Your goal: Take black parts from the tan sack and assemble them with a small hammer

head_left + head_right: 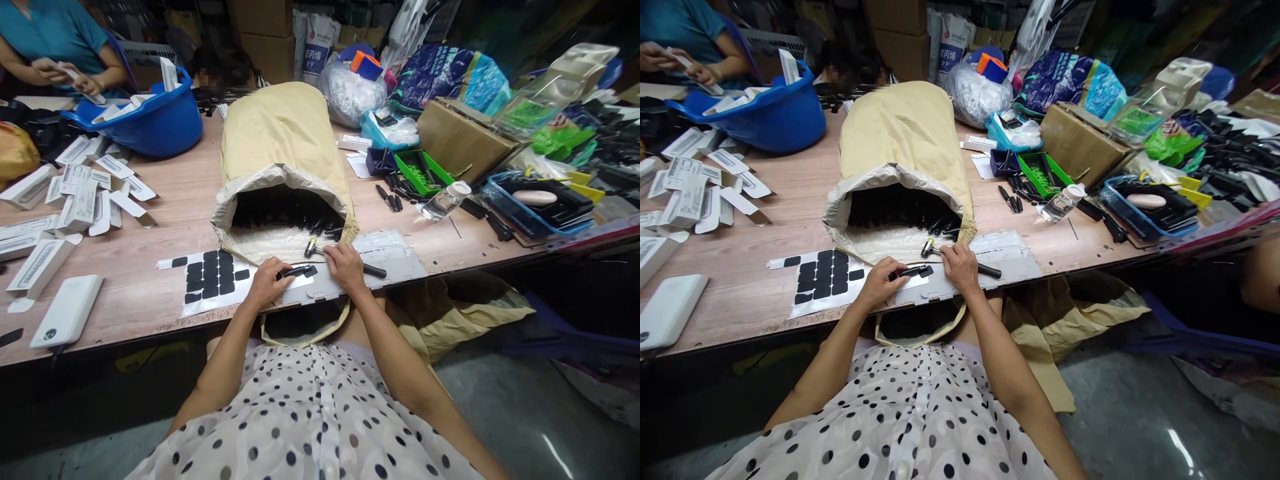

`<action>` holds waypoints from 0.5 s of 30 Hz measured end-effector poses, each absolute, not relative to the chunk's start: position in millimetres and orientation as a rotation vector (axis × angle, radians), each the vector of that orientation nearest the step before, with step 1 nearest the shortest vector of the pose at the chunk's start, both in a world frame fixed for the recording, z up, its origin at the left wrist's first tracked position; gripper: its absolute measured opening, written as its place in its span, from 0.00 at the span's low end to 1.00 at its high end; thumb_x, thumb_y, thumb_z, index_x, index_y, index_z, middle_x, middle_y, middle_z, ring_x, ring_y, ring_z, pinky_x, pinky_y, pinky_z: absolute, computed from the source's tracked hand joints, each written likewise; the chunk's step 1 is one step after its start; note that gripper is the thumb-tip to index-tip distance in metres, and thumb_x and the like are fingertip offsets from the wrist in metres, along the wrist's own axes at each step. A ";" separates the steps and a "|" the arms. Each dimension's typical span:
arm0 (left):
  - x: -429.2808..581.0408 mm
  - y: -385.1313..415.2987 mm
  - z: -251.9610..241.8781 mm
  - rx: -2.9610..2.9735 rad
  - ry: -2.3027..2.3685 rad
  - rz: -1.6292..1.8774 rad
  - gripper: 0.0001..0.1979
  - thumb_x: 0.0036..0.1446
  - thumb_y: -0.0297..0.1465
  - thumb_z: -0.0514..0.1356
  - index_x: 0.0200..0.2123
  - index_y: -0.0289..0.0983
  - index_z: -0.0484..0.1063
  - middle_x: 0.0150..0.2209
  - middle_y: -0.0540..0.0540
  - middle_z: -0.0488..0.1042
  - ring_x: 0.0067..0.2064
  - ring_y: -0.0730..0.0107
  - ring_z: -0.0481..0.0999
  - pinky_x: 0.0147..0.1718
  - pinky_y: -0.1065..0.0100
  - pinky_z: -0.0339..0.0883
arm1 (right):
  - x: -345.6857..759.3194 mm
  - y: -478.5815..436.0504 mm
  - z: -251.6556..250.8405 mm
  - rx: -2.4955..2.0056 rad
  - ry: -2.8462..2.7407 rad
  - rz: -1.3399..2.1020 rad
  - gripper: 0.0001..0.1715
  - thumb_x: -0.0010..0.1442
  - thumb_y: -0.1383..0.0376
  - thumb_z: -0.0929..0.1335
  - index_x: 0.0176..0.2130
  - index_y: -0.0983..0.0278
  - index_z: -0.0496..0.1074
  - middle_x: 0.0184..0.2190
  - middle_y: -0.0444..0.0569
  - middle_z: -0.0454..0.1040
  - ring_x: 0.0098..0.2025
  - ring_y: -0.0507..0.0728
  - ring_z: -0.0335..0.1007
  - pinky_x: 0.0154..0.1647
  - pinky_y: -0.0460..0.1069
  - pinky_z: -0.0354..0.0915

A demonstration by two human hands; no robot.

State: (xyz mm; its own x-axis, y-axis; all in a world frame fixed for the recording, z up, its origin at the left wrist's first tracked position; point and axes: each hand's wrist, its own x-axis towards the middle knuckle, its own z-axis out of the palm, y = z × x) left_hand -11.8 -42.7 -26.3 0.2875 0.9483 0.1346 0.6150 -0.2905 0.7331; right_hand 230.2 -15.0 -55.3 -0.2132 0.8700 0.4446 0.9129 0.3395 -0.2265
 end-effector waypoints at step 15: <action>-9.2 -39.3 -36.9 1.957 1.403 0.828 0.05 0.55 0.30 0.66 0.36 0.41 0.80 0.32 0.49 0.74 0.39 0.63 0.72 0.41 0.62 0.68 | 222.8 -40.2 -28.8 -1.335 -1.965 0.194 0.18 0.70 0.63 0.61 0.50 0.55 0.77 0.37 0.48 0.77 0.41 0.56 0.72 0.43 0.49 0.68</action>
State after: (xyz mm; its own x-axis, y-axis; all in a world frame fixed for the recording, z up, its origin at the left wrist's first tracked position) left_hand -9.2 -39.3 -36.9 0.2515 0.9564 0.1482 0.5919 -0.2731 0.7583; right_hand 222.8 -40.2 -28.8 -0.1843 0.8530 0.4883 0.7409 0.4470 -0.5013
